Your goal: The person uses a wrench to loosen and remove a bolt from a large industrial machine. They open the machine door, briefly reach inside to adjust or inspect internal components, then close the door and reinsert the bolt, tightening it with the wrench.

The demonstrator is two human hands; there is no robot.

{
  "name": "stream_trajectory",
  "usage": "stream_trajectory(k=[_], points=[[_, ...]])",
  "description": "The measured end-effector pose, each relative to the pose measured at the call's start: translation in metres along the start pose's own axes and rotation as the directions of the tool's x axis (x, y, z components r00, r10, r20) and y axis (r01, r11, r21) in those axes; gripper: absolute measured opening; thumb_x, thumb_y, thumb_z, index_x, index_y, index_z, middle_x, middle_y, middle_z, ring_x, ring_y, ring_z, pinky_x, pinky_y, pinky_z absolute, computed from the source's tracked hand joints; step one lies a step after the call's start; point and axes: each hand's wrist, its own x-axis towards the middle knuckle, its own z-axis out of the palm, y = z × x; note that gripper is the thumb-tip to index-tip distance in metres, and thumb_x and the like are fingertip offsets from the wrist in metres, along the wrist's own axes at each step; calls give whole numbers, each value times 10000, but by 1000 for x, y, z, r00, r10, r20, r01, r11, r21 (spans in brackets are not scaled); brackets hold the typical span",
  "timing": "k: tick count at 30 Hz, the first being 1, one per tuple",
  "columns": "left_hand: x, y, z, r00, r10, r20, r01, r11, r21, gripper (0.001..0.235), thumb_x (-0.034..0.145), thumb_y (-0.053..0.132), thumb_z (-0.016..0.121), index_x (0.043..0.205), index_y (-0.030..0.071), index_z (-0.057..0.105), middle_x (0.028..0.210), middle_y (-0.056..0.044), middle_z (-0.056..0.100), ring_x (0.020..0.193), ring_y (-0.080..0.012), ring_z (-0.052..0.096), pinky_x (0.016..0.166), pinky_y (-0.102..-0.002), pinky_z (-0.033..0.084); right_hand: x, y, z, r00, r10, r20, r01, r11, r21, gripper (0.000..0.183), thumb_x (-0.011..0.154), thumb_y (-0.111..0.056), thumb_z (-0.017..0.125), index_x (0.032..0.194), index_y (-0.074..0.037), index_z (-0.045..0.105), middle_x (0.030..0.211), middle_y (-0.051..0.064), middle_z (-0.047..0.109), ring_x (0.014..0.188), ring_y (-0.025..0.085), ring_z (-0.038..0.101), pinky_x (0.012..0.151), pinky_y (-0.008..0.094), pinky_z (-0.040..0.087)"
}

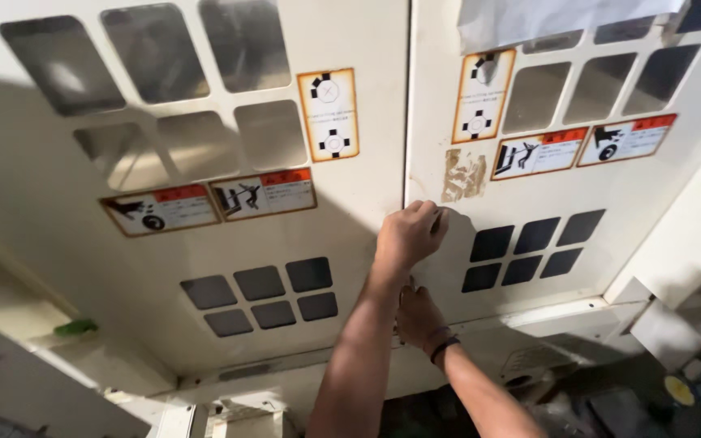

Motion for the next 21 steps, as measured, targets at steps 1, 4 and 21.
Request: stream_trajectory(k=[1,4,21], points=[[1,-2,0,1000,3,22,-3,1000,22,280,935,255,736,765,94,582,744,-96,647,601,-343,642,552,-440,533,1,0,-1,999,5,-46,-4,1000,20,373,827,-347,713,1055,-52,716,1122,157,670,1049,351,589,726,478,502],[2,-2,5,999,-6,32,3,996,91,290,925,258,748,758,90,583,734,-104,643,586,-344,635,531,-447,520,1,4,-5,990,-36,-139,39,999,20,347,881,-331,674,1107,-69,704,1139,171,665,1052,380,606,691,469,518],[3,13,2,999,-40,-37,44,993,113,307,936,224,774,737,88,584,701,-69,649,569,-281,651,529,-374,538,-1,14,16,977,-210,-28,211,977,35,422,888,-324,641,1093,36,716,1377,331,524,1101,417,536,746,485,481]])
